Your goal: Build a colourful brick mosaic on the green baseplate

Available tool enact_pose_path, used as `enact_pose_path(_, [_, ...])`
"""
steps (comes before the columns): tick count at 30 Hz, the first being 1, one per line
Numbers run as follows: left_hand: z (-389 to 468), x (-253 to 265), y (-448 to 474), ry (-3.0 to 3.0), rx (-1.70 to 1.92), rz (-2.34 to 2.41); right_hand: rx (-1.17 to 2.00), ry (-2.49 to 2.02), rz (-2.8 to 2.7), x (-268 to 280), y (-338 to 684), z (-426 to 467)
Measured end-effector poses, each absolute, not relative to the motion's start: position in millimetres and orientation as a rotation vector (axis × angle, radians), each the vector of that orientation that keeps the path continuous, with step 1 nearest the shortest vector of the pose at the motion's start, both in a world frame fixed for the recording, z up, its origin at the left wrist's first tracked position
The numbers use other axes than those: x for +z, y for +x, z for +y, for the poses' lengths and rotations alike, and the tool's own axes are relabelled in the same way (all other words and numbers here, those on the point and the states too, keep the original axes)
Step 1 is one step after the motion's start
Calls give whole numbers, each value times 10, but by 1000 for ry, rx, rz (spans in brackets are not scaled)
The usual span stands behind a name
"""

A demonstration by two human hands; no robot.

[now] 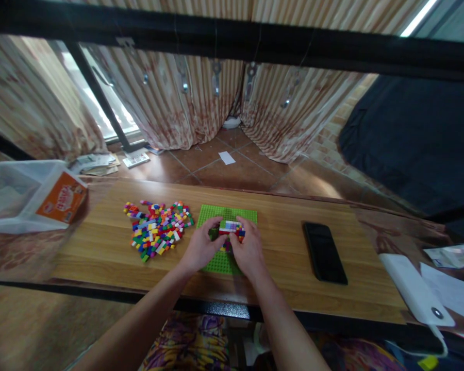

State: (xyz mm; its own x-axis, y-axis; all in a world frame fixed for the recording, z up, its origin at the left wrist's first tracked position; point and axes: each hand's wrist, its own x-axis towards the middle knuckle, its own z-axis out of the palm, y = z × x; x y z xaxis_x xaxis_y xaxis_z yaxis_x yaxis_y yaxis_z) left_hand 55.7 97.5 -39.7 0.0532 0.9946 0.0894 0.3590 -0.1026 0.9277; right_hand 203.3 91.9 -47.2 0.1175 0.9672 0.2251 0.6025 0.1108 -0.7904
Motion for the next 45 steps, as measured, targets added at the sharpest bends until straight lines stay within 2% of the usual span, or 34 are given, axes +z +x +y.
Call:
enact_pose_path(18, [777,-463,345,1595,1102,1425,588,-1582,-1428,-526,2278,721])
enact_pose_path(21, [581,-491,236,1646,1116,1461,468,-1607,-1328,-607,2547,522])
enact_pose_path(29, [156,-564,298,1989,961,1517,70,-1712,-1603,-987,2807,233])
enact_pose_path(45, [-69,-628,314,2299,777,1468,-179,-1678,-1750,-1152,2862,273])
